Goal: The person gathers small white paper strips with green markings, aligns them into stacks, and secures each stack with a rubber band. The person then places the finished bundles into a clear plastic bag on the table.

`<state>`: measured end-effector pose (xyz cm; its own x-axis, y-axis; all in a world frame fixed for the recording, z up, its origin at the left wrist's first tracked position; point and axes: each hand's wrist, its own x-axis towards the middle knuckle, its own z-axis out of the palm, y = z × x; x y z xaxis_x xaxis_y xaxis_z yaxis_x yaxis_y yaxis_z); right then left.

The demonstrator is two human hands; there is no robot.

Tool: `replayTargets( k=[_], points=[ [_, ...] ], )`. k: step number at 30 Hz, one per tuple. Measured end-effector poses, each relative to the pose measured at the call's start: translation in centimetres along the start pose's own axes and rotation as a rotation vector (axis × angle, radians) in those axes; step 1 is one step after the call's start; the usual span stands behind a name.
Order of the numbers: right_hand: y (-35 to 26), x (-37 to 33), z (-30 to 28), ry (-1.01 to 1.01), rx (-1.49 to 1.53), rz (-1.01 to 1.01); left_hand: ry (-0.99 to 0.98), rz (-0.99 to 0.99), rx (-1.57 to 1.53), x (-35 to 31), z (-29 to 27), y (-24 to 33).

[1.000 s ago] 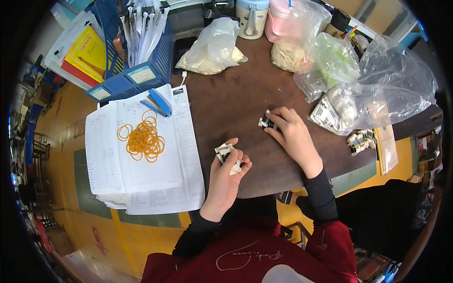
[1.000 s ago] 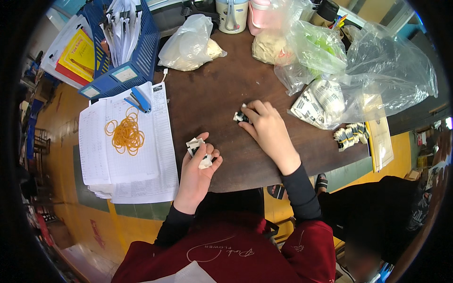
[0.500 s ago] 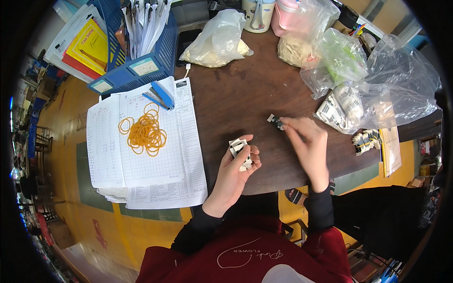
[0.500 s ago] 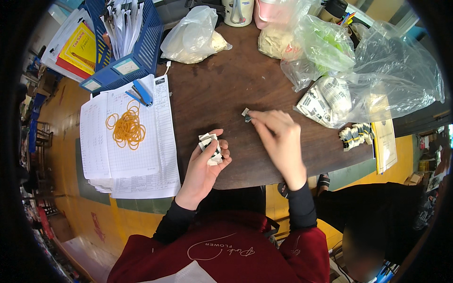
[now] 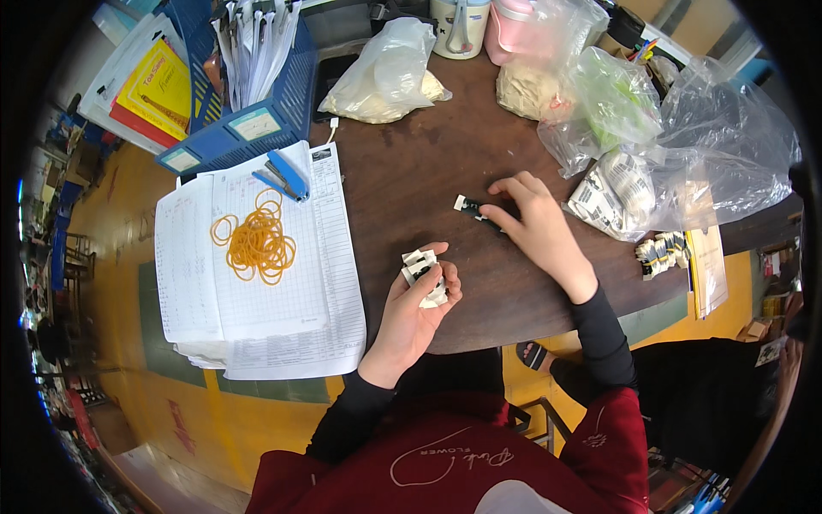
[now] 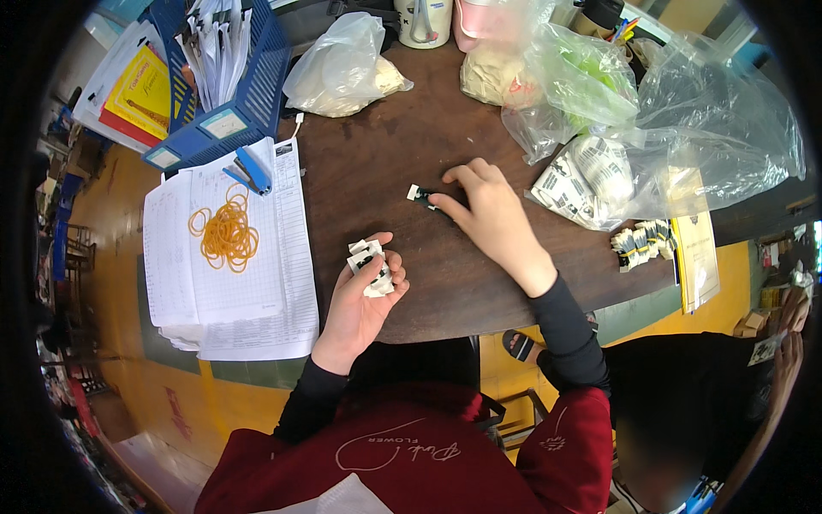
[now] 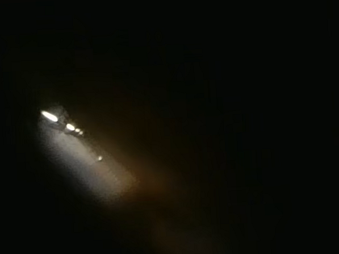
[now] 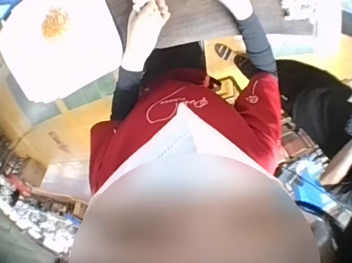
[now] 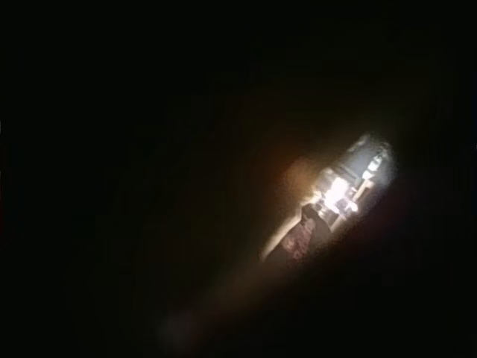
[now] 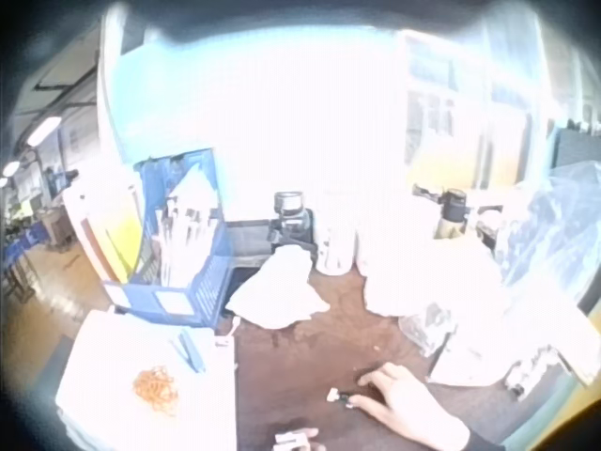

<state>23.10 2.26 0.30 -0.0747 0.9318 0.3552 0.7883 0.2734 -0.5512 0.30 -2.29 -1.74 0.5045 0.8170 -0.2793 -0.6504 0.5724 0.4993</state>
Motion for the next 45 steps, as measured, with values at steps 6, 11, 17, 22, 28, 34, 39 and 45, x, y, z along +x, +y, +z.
replayTargets(
  k=[6, 11, 17, 22, 28, 34, 39, 45],
  points=[
    [-0.9, 1.0, 0.5, -0.010, 0.124, 0.086, 0.006, 0.001, -0.004, 0.0, -0.1, -0.1],
    [-1.9, -0.4, -2.2, -0.048, 0.361, 0.376, 0.002, 0.015, -0.024, -0.3, -0.2, -0.1],
    [-2.6, -0.6, 0.0, -0.166, 0.160, 0.165, -0.014, -0.004, -0.009, -0.2, -0.2, 0.0],
    [-2.2, 0.8, 0.4, -0.252, -0.009, -0.030, -0.029, 0.001, -0.043, -0.2, -0.4, 0.1],
    [-3.3, -0.3, 0.3, -0.263, 0.048, 0.010, -0.033, 0.028, -0.040, -0.2, -0.5, 0.0],
    [-7.1, -4.0, 1.2, 0.062, 0.996, 0.482, 0.055, 0.200, 0.111, -0.1, 0.0, -1.3],
    [-9.5, -6.4, 4.2, 0.101, 1.002, 0.482, -0.020, 0.253, 0.093, -0.3, 0.4, -1.3],
    [-9.9, -6.3, 3.9, 0.158, 0.538, 0.313, 0.064, 0.165, 0.089, -0.4, 0.8, -0.8]
  ],
)
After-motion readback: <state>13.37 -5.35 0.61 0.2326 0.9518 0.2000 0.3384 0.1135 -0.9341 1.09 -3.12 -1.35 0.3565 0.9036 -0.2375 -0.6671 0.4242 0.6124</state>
